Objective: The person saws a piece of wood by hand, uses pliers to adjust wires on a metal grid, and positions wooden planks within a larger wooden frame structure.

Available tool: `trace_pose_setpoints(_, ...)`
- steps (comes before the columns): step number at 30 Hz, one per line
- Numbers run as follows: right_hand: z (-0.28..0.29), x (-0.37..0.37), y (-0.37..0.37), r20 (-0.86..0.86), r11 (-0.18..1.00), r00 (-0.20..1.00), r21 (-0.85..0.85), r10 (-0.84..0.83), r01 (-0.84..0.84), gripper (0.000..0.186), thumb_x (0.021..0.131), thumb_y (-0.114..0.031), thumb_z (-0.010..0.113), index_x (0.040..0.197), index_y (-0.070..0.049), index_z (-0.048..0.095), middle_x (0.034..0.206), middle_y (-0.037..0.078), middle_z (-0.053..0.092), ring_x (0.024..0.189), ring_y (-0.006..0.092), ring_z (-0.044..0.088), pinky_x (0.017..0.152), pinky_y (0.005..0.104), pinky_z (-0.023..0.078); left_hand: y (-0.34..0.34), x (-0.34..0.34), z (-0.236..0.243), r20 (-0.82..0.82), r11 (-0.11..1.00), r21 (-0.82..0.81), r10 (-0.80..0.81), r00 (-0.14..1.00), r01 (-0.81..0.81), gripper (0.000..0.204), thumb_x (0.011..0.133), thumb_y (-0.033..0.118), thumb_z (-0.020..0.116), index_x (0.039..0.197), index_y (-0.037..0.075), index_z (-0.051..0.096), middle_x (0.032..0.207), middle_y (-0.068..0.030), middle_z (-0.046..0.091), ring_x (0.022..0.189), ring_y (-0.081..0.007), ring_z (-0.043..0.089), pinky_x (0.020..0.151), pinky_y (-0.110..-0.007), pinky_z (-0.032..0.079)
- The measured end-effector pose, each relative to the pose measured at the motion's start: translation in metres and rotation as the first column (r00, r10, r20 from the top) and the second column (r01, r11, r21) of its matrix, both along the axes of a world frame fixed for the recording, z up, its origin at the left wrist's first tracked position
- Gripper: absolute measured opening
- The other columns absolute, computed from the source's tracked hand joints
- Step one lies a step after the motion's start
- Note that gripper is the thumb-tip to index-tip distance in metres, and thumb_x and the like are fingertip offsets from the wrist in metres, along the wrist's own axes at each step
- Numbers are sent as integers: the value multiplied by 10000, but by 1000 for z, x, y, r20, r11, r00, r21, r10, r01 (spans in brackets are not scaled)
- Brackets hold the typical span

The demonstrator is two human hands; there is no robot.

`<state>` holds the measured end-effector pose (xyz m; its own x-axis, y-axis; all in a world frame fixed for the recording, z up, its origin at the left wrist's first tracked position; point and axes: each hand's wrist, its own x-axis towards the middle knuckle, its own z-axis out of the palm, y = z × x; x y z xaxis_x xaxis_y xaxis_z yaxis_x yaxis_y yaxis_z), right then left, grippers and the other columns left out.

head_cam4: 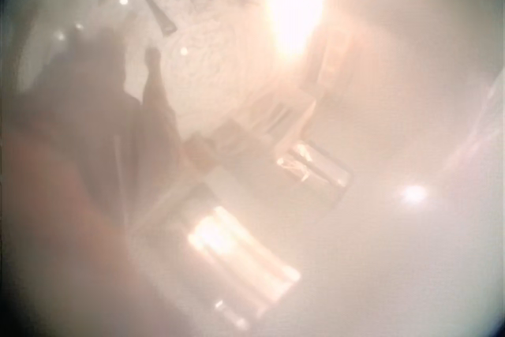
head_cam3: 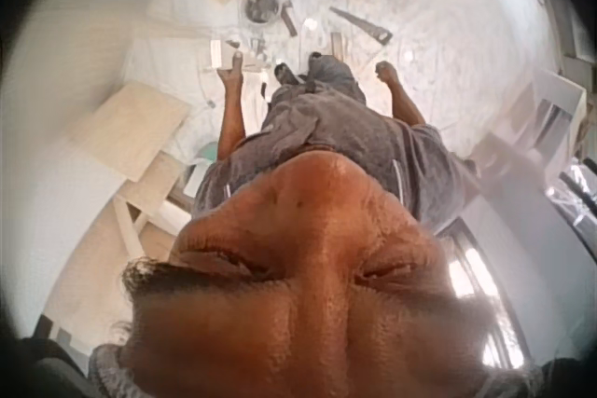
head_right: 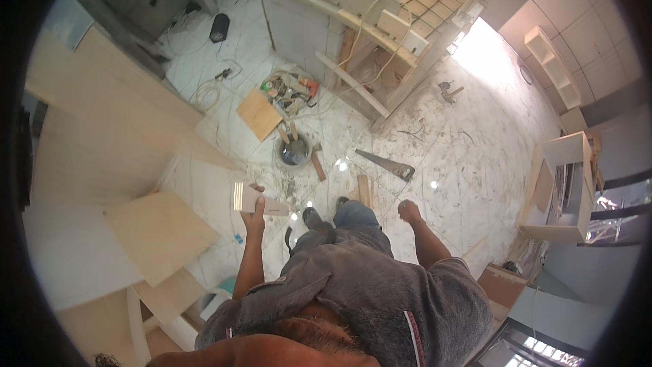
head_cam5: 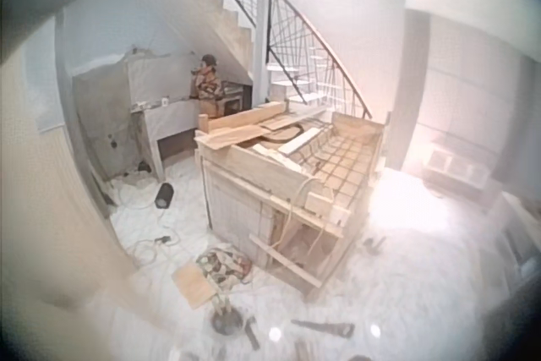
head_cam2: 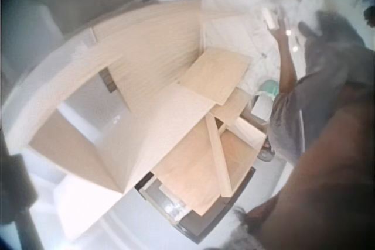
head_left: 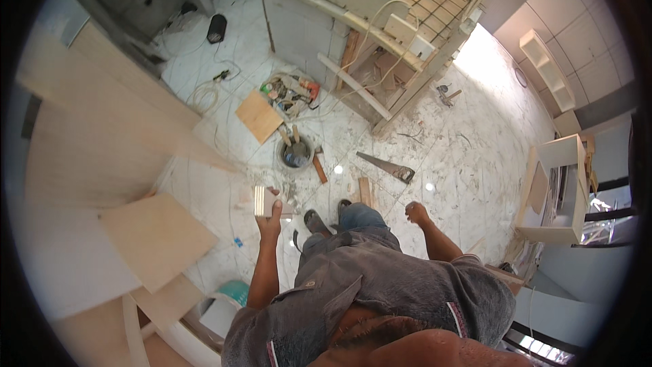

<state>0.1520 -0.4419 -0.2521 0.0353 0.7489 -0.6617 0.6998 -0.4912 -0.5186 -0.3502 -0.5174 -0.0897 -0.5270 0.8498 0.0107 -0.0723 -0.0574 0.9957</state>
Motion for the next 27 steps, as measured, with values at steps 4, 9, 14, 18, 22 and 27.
trace_pose_setpoints(4, -28, -3, 22, -107, 983, 986, 146, 128, -111, 207, 818, -159, 562, 931, -1, 635, 746, 106, 659, 600, 179, 635, 500, 303, 504, 45, 1, -9, -28, 999, -8, -39, 999, 38, 443, 850, 124, 625, 1247, -25, 497, 1088, -113, 592, 1032, -195, 548, 924, -345, 422)
trace_pose_setpoints(9, 41, -110, 183, -80, 821, 944, 521, 321, -235, 294, 876, -261, 545, 970, 3, 632, 742, 135, 659, 688, 232, 655, 637, 356, 493, 116, -1, 6, -87, 1000, -25, 13, 996, -15, 470, 840, 176, 645, 1240, -26, 503, 1045, -107, 592, 1013, -199, 548, 911, -356, 420)
trace_pose_setpoints(14, 116, -161, 347, -189, 724, 877, 653, 442, -225, 259, 885, -221, 565, 1023, -8, 616, 873, 186, 652, 814, 326, 637, 734, 400, 485, 205, 7, 30, -106, 994, -66, 84, 991, -92, 493, 813, 224, 664, 1211, -25, 515, 979, -105, 578, 951, -209, 548, 884, -360, 430)
trace_pose_setpoints(18, 188, -206, 428, -240, 693, 759, 628, 606, -354, 229, 910, -216, 552, 1017, -24, 617, 950, 203, 645, 884, 367, 624, 787, 413, 482, 257, 17, 57, -137, 989, -15, 145, 980, -148, 543, 796, 281, 670, 1196, -47, 507, 946, -113, 565, 902, -207, 536, 857, -361, 436)
trace_pose_setpoints(22, 286, -247, 506, -332, 496, 666, 866, 668, -67, 259, 920, -227, 540, 1044, -17, 626, 924, 183, 642, 834, 340, 629, 751, 384, 489, 290, 17, 49, -116, 977, -13, 210, 971, -213, 555, 792, 285, 671, 1202, -48, 500, 953, -116, 563, 910, -208, 535, 845, -353, 435)
trace_pose_setpoints(27, 330, -266, 545, -279, 407, 498, 898, 821, -168, 256, 934, -235, 539, 1057, -25, 620, 1009, 163, 655, 912, 289, 642, 816, 380, 497, 322, 14, 59, -92, 971, -35, 231, 969, -235, 563, 798, 297, 674, 1208, -48, 499, 960, -120, 562, 914, -210, 536, 839, -347, 431)
